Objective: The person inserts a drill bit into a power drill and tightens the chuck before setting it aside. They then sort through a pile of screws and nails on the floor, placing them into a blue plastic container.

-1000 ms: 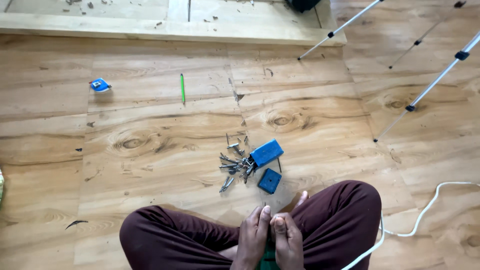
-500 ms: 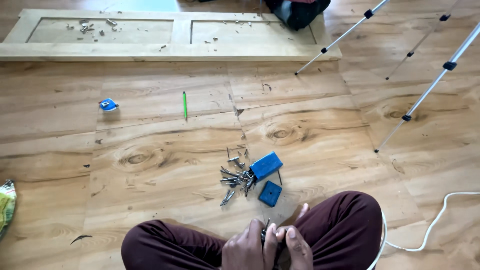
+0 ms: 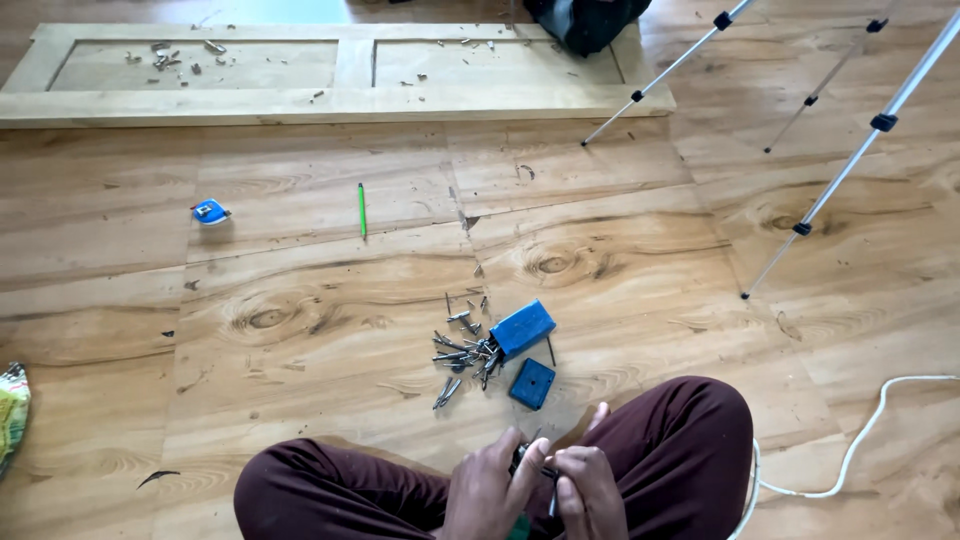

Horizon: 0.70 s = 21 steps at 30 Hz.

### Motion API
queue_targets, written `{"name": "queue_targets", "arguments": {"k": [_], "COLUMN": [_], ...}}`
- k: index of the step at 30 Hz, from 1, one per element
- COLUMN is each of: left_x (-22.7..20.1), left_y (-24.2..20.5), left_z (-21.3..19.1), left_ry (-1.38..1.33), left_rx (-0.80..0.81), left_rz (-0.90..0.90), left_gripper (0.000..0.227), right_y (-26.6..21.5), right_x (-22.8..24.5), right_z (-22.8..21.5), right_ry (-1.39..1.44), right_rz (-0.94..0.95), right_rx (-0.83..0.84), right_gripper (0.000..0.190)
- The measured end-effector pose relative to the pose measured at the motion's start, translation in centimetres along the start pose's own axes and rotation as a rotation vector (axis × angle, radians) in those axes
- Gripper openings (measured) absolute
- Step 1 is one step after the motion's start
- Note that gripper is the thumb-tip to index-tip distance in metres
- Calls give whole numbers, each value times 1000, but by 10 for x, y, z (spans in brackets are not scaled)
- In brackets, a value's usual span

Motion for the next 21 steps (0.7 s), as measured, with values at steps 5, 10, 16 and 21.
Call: {"name": "queue_targets", "arguments": {"k": [5,10,16,21], "left_x": [17,30,37,38], "left_y": [1,-6,-5,-10], "left_z": [-12,-19,-21,-13], "left_ry": [-159,-296,-364,-407], "left_rx": [38,-4,-7,42], "left_rz": [-62,-83,-1,-46], "left_gripper": [42,40,41,40], "right_y": [14,17,50,57], "right_x": [35,39,64,70], "right_z": [15,34,42,43], "right_ry": [-340,-260,-128,33], "right_rz": [-231,-307,-426,-446], "right_rx": [53,139,340,333], "right_gripper": [48,41,49,47]}}
Point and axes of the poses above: each hand's wrist, its own y-axis towards the middle knuckle, its own z-axis out of the palm, x = y × z, the point moved 9 cm from there along y, towards the middle knuckle, and after that the axes turned 12 degrees about x, right-handed, at the moved point
